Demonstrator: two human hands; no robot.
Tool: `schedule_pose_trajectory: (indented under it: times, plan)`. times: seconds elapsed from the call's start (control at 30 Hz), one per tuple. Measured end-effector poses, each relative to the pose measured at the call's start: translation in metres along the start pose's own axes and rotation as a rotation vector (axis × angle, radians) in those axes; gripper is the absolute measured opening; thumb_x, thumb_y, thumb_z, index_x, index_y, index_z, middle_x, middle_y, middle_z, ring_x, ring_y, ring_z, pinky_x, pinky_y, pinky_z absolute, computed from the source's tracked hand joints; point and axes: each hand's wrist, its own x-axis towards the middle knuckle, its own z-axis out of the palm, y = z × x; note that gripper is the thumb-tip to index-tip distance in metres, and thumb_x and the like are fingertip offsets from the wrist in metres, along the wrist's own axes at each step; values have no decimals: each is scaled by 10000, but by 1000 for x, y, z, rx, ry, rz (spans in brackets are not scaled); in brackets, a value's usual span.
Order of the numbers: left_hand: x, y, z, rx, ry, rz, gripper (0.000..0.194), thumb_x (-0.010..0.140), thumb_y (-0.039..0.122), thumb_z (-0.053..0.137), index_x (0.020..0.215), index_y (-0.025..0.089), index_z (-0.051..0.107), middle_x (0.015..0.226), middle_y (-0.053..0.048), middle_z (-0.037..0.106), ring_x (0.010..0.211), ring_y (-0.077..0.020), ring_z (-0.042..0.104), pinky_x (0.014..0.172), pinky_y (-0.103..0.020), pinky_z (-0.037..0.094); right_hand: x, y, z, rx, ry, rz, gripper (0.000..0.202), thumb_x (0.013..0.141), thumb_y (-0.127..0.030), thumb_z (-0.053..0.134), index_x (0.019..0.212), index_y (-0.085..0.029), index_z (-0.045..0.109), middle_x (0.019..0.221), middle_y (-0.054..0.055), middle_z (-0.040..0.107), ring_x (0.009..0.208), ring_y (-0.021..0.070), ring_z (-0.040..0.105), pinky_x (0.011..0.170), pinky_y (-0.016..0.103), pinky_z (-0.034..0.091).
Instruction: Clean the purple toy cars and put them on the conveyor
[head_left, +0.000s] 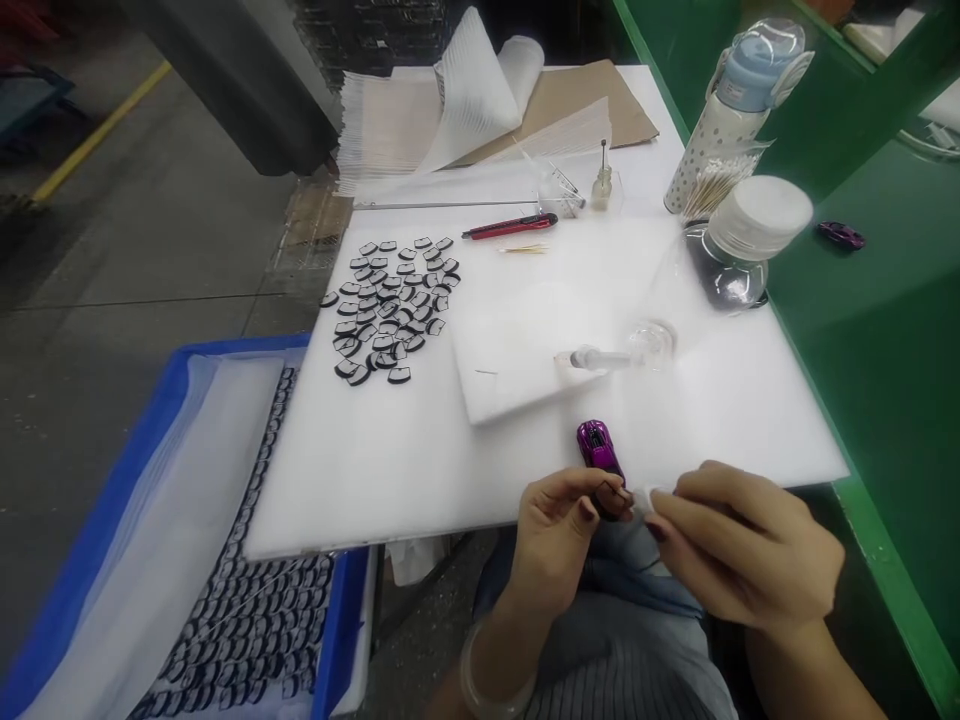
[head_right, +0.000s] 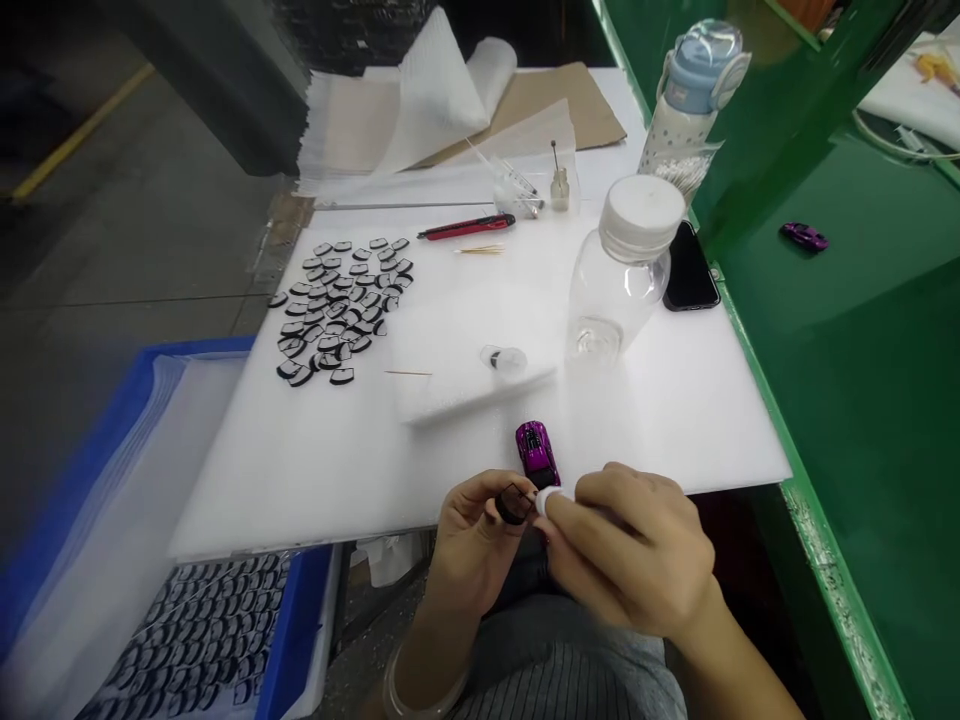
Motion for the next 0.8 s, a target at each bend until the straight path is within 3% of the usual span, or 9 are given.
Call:
schedule_pose_trajectory:
  times: [0.1,0.2,0.3,0.47,0.63,0.8]
  plan:
    - [-1,0,1,-11,2,-9,216,727,396,849,862,231,811,718,-25,742,657,-113,681,676,-191,576,3,-2,6,0,20,36,102,917,-101,614,991,-139,673,855,40,566,634,94,551,528,213,473]
    - [-2,1,2,-17,49,-4,230,701,397,868,845,228,808,736,-20,746,662,-99,674,674,-169,563,3,-6,11,83,-70,15,114,947,-136,550,989,-146,656,902,59,566,611,88,518,507,217,456]
    - [-3,2,2,-18,48,-2,224,708,396,864,831,219,807,757,-31,752,680,-100,676,670,-163,563,-1,-4,3,78,-125,-27,83,927,-145,556,955,-164,631,870,57,573,600,103,507,492,234,444]
    - [-2,2,4,-3,53,10,219,735,411,841,836,221,806,751,-48,752,677,-134,691,649,-215,596,-5,3,-15,-68,-28,71,83,905,-133,638,965,-189,651,813,39,603,559,95,520,469,231,439]
    - [-2,0,5,49,75,26,244,705,420,861,832,219,807,752,-44,751,674,-126,680,672,-208,586,-6,-5,2,51,-6,52,92,919,-141,614,990,-184,655,796,39,599,609,114,558,502,227,472]
    - [-7,6,-4,233,48,124,200,810,396,782,920,230,795,822,-42,767,737,-130,700,730,-212,589,-12,-2,7,68,-2,57,83,894,-118,608,946,-172,643,790,36,595,596,109,537,486,227,448]
